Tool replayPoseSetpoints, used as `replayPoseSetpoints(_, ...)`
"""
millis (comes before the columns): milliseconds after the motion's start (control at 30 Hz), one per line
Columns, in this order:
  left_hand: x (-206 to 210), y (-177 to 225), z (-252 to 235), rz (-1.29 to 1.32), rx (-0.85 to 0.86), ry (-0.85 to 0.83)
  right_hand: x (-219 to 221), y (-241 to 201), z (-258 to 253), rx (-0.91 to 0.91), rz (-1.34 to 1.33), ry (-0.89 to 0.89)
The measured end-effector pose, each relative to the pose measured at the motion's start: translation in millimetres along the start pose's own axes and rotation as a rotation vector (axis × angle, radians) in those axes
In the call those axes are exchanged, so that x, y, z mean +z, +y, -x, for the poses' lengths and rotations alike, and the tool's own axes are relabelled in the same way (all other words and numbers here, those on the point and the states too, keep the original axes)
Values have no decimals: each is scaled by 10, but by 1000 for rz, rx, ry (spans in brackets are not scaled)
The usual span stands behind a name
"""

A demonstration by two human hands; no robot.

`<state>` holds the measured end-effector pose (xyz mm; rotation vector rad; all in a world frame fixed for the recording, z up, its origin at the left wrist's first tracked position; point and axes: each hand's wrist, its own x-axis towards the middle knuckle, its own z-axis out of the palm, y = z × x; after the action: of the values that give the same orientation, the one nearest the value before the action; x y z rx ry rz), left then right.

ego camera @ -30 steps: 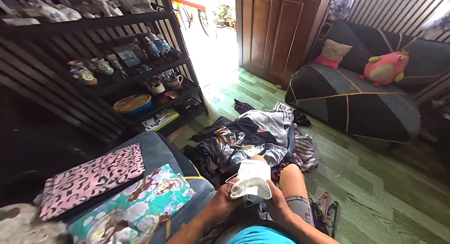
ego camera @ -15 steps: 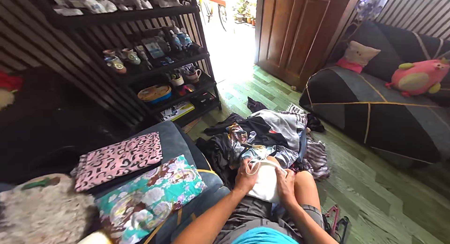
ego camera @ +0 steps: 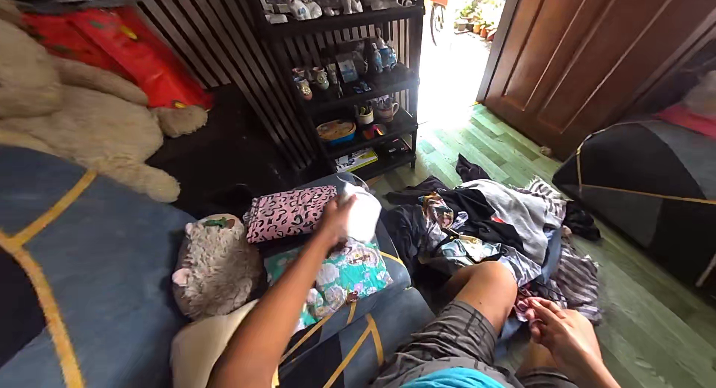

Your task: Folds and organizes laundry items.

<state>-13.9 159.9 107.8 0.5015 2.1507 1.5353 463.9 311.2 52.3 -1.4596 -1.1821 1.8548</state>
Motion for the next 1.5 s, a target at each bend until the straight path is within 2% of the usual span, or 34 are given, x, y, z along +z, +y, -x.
replayPoseSetpoints(167,-934,-279,-608,-14,-41,171,-459,17,203,14,49,23)
replayPoseSetpoints(333,-1529,-1083,-915,-462,-98,314,-825,15,461,-56,208,159)
replayPoseSetpoints(400,-1533,-1227,-864,-476,-117,406,-917,49,502,-92,327,211)
replayPoseSetpoints(500,-1481,-1253,-791,-437,-46,503,-1057,163,460,-192,591,319)
replayPoseSetpoints(567,-1449,-1219,-769,-579,-51,589,-1106,254,386,-272,845,398)
replayPoseSetpoints(633,-1276,-1042,-796,-736,-82,756,-1048,289,288,-275,1031,391)
replayPoseSetpoints(700,-925,-861,-901,-700,122,782,-943,415,155,-262,1172,364)
replayPoseSetpoints(800,82,-544,-894,-656,519,542,-815,445,-5,-214,1347,325)
replayPoseSetpoints(867,871,-523,-838,-747,635,191,-787,388,-55,-214,1372,273)
replayPoseSetpoints(933,1555,-682,-794,-934,604,-203,-780,401,-72,-303,1366,265)
replayPoseSetpoints(1000,2038,-955,-726,-1133,387,-589,-801,449,-89,-418,1354,304)
replayPoseSetpoints(1033,2203,-1103,-644,-1247,243,-702,-815,470,-90,-436,1351,321)
replayPoseSetpoints(1100,2412,-1412,-433,-1420,1,-787,-856,505,-78,-439,1344,346)
replayPoseSetpoints(1133,2457,-1526,-324,-1487,-67,-797,-870,518,-68,-430,1341,357)
replayPoseSetpoints(1233,2527,-1600,-198,-1581,-131,-798,-883,548,-51,-410,1342,386)
replayPoseSetpoints(1300,2489,-1469,-270,-1528,-172,-796,-881,567,-46,-440,1349,405)
replayPoseSetpoints(1367,2377,-1329,-469,-1369,-216,-808,-869,569,-48,-464,1347,415)
replayPoseSetpoints(1500,2067,-1088,-790,-1110,-168,-824,-812,569,-45,-459,1320,430)
